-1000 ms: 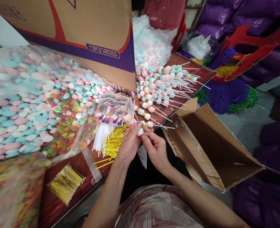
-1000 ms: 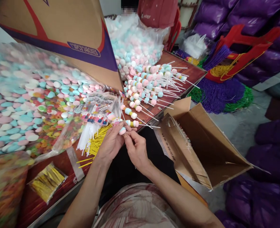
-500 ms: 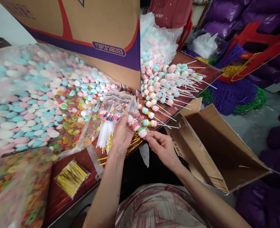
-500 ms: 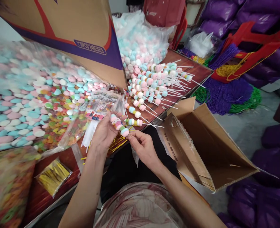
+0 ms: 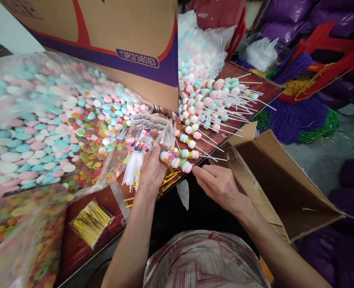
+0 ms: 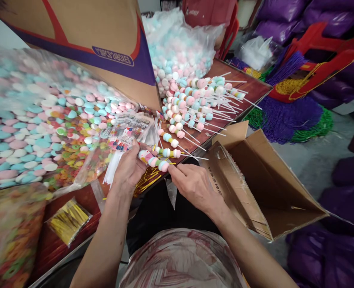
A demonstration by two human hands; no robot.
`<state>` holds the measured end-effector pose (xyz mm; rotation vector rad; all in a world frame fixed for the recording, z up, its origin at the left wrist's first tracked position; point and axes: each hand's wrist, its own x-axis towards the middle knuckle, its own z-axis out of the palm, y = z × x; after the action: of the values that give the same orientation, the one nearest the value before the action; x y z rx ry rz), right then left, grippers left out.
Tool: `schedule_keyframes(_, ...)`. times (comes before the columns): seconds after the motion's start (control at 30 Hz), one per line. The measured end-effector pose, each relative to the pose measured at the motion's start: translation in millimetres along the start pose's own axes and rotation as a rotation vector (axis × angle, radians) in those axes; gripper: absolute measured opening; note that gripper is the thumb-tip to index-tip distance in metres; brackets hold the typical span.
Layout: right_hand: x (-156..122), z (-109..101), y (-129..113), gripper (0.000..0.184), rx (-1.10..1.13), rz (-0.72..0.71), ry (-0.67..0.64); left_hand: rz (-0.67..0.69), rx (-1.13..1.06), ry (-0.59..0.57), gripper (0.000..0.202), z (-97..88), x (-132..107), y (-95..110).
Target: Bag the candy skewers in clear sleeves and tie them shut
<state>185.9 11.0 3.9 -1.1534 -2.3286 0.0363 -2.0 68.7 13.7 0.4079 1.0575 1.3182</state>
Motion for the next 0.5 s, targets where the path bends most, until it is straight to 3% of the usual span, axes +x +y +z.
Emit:
schedule_keyframes(0.2,4,14,-16,0.018,-0.163,-0.012,0.185,0.039,0.028,-0.034,0.033,4.1,-5,-5)
schedule_keyframes(0.37,6,28,-26,0.019,-0.182,0.001,0.221,0.056,-0.014,-0.064,0.028,6.9,-8,-11)
schedule_keyframes(0.5,5,32,-35,0.024,0.012,0.100,0.165,0.015,-0.063,-0.036,0.023,8.5,-8,-11)
